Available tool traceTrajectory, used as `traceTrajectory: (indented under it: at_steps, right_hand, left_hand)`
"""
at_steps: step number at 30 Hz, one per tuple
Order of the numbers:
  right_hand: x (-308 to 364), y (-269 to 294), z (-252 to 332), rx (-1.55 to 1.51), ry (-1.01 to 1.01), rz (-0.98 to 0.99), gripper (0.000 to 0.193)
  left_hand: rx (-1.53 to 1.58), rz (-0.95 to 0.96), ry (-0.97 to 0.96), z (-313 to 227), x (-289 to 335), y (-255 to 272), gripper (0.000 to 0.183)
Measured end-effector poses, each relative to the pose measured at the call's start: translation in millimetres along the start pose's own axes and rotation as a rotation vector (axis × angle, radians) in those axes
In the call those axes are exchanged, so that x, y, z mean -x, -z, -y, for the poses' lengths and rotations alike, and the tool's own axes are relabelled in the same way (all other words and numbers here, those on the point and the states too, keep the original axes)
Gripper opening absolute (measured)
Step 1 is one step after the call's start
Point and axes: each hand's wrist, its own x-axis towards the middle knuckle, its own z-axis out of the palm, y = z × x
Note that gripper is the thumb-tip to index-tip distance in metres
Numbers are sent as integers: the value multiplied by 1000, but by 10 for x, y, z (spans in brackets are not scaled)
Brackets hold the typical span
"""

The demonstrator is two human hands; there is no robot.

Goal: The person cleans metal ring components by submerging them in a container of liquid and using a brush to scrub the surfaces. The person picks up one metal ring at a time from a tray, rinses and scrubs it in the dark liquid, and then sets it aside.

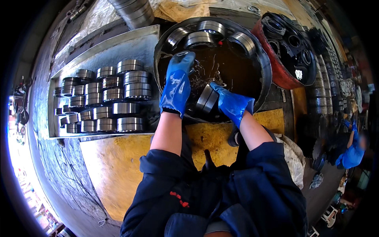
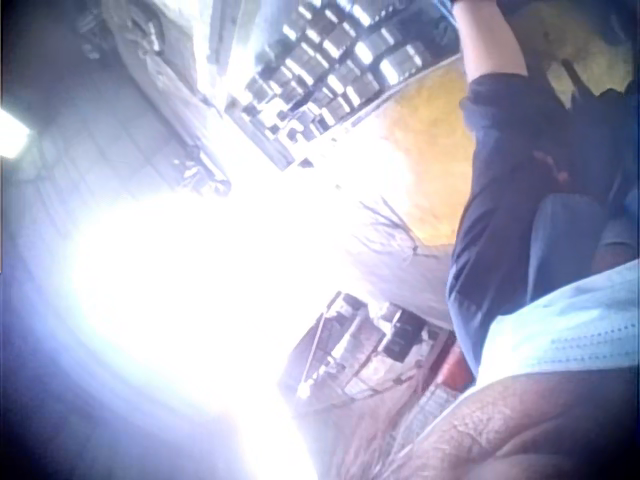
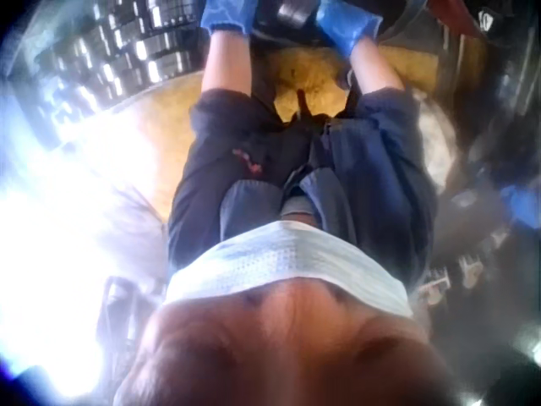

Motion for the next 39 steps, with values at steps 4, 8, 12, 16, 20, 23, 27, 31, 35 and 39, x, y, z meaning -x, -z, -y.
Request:
traceTrajectory:
  at_steps: [4, 8, 12, 16, 20, 23, 27, 31, 35, 39]
  right_hand:
    - [197, 263, 36, 115, 190, -60, 40]
    - [551, 336, 442, -351, -125, -70, 44]
    - [96, 560, 52, 225, -162, -118, 35]
    - [-112, 361, 137, 679, -142, -118, 29]
    - [-42, 435, 297, 742, -220, -118, 28]
    - [58, 497, 394, 876, -268, 59, 27]
    - [370, 469, 368, 1134, -104, 368, 27]
    - [256, 351, -36, 74, -257, 33, 30]
    - [128, 73, -70, -179, -186, 58, 29]
    - [-12, -179, -85, -98, -110, 100, 28]
  left_hand:
    - [-590, 154, -42, 401, -22, 43, 72]
    - [-1127, 329, 5, 562, 115, 147, 78]
    - [-1024, 397, 152, 685, 393, -88, 86]
    - [-1176, 143, 44, 1090, 561, -124, 114]
    - [-1279, -105, 99, 1049, 748, -537, 114]
    - [-1319, -100, 180, 968, 705, -579, 108]
    - [-1398, -84, 247, 754, 567, -587, 104]
    - [-1407, 9, 233, 694, 315, -430, 96]
    - [-1224, 50, 114, 632, 28, -51, 81]
    - [-907, 222, -39, 1065, -436, 581, 70]
